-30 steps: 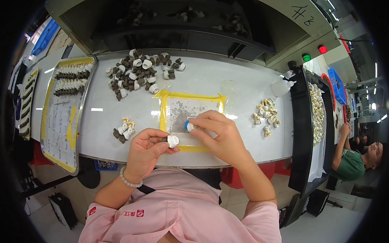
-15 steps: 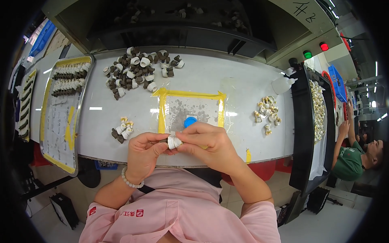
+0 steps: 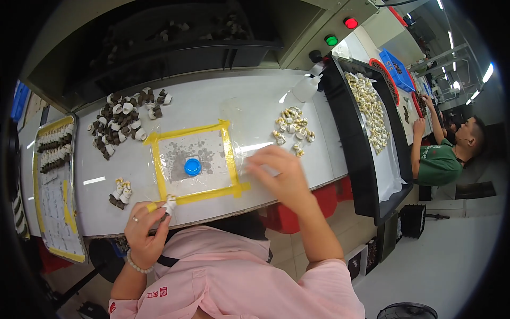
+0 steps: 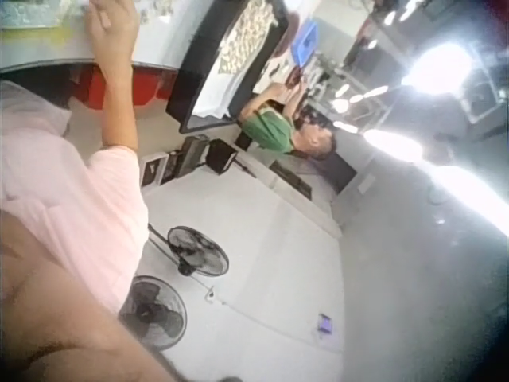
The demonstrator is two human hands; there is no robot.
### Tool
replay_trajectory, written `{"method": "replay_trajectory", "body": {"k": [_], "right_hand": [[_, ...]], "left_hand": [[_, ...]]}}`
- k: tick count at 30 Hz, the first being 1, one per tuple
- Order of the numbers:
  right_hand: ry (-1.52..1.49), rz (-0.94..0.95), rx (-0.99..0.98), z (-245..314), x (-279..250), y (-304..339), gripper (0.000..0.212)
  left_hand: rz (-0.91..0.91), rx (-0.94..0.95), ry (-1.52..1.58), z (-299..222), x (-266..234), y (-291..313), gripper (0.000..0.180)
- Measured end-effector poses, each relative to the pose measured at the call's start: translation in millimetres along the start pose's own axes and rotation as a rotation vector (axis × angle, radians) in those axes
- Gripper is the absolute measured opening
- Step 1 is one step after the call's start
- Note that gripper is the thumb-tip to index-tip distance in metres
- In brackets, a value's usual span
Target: The person assembles small white plastic housing components by pressing matching pieces together by hand, then organizes the finished units into an assembly tray.
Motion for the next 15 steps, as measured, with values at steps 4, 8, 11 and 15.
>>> {"method": "replay_trajectory", "body": {"k": [4, 8, 11, 15], "right_hand": [[0.480, -0.232, 0.164, -35.1, -66.8, 26.7, 0.029], [0.437, -0.211, 0.253, -75.7, -65.6, 42.6, 0.027], [0.169, -0.335, 0.253, -71.3, -66.9, 45.7, 0.024], [-0.236, -0.169, 0.239, -38.3, -15.6, 28.3, 0.023]], "left_hand": [[-0.138, 0.257, -0.487, -10.2, -13.5, 19.3, 0.027], [-0.313, 0.185, -0.680, 1.5, -29.3, 28.1, 0.027], [-0.401, 0.105, -0.740, 7.9, -41.8, 26.4, 0.026], [-0.448, 0.032, -0.691, 10.2, -50.6, 24.5, 0.030]]}}
Point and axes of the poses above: each hand's wrist, its own y-axis away from the middle knuckle, its own x-axis out of the palm, z = x × y, the point moved 9 cm from there along -y, towards the middle knuckle, and after that the axes turned 8 degrees about -x, right-handed, at the moved point
